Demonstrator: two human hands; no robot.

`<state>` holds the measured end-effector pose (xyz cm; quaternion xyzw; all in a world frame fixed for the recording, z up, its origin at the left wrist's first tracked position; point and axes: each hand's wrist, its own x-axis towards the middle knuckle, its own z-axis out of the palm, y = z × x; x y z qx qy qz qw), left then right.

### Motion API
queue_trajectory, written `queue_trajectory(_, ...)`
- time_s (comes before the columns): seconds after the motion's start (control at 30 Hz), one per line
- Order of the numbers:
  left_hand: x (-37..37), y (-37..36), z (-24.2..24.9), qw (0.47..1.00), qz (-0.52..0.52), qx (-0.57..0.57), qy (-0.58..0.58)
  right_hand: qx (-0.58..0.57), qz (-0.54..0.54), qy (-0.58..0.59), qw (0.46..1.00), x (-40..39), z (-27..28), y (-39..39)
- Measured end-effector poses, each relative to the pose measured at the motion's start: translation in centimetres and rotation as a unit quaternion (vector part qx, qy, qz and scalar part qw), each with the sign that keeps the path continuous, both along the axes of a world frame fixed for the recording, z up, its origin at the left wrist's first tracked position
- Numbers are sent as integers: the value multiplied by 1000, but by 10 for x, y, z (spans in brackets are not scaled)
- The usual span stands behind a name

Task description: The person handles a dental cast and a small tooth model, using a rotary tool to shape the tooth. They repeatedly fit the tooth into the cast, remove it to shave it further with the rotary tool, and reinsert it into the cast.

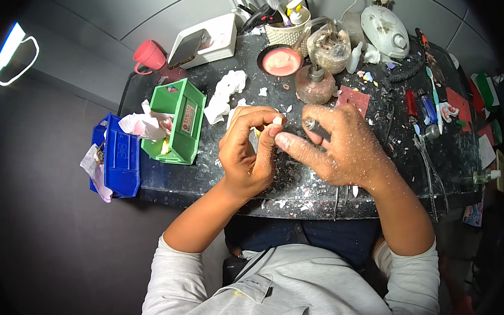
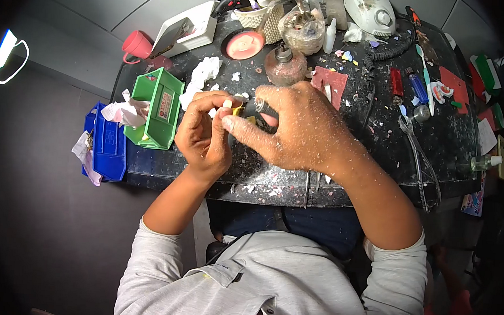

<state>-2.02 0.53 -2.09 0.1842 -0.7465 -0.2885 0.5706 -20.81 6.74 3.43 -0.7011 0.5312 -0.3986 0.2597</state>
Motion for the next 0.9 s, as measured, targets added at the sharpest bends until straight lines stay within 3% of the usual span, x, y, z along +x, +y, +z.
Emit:
queue_trajectory(0.33,0,0,1,999,1,-39,-16,-14,-11,41,999,8,-11,-1)
queue_trajectory(0.9,0,2,-1,1000,-6,13,-11,-2,-25,52,998,9,-12,-2)
